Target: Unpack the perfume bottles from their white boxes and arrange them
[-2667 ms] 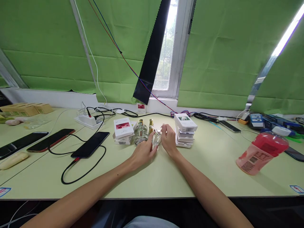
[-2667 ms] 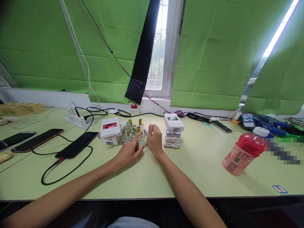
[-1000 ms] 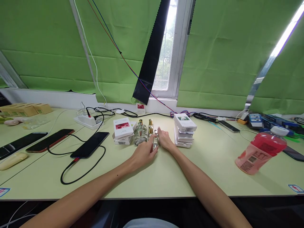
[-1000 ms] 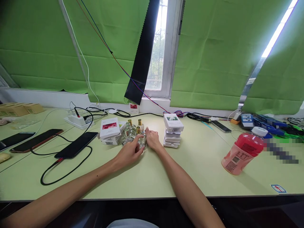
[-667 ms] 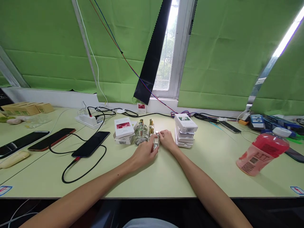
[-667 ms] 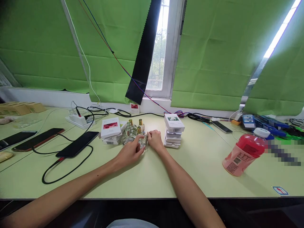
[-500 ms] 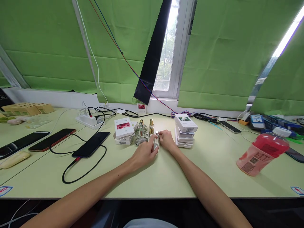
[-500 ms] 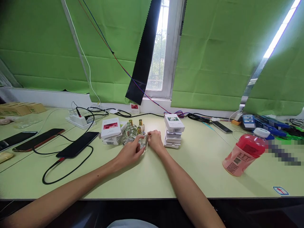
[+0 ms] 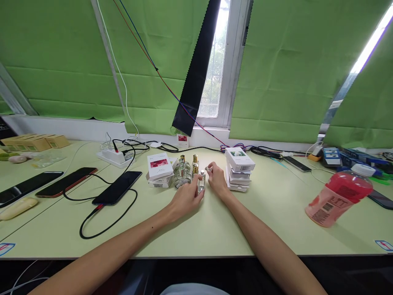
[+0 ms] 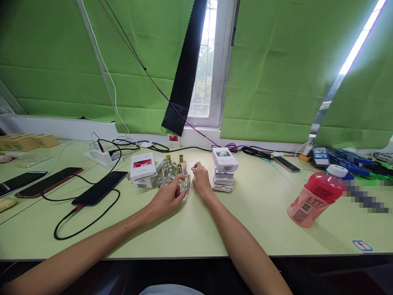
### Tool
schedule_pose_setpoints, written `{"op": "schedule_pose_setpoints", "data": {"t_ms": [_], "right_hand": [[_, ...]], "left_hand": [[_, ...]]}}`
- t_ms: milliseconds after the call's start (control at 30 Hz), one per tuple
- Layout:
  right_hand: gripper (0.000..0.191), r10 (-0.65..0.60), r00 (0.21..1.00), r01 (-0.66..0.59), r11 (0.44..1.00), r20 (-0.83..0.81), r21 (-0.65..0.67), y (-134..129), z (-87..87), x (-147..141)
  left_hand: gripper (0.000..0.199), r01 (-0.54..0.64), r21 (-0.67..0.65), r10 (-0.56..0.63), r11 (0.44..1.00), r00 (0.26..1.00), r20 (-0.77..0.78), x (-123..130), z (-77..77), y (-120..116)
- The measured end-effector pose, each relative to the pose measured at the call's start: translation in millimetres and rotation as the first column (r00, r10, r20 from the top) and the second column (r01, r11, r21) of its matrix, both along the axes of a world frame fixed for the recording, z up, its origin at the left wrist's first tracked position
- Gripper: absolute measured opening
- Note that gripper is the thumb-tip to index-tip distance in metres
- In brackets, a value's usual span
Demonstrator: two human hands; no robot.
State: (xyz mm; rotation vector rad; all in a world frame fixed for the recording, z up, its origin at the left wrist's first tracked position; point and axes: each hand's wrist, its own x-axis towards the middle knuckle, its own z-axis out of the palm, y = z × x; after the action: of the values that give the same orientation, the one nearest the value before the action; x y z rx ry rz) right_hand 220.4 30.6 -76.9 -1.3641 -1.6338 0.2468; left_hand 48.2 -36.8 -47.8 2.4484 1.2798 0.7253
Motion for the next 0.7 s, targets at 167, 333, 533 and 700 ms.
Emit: {"op": "schedule_pose_setpoints", "data": {"t_ms": [167,333,533,700], "right_hand": [[0.012,-0.01,0.992,0.032,0.984,-0.129,0.176,-3,5.6,-4],[0.02,0.009,0.982,0.048,0.954,-0.189,0.297,-8,10.7,-7],[0.026,0.031,0.966,0.064,0.934,-0.257,0.353,-17,19.2,-11],[0.022,0.064,0.933,0.062,0.941,-0.355,0.333,-20,21.3,-15]], "left_hand": [[0.035,-0.017,0.016,0.017,1.0,1.0,-0.009,0,0.0,0],[0.035,-0.01,0.007,0.01,1.0,1.0,0.004,0,0.4,1],[0.036,-0.018,-0.002,0.018,1.0,1.0,-0.007,0,0.6,2],[0.036,-0.031,0.008,0.031,0.999,0.999,-0.027,-1,-0.3,4]]}}
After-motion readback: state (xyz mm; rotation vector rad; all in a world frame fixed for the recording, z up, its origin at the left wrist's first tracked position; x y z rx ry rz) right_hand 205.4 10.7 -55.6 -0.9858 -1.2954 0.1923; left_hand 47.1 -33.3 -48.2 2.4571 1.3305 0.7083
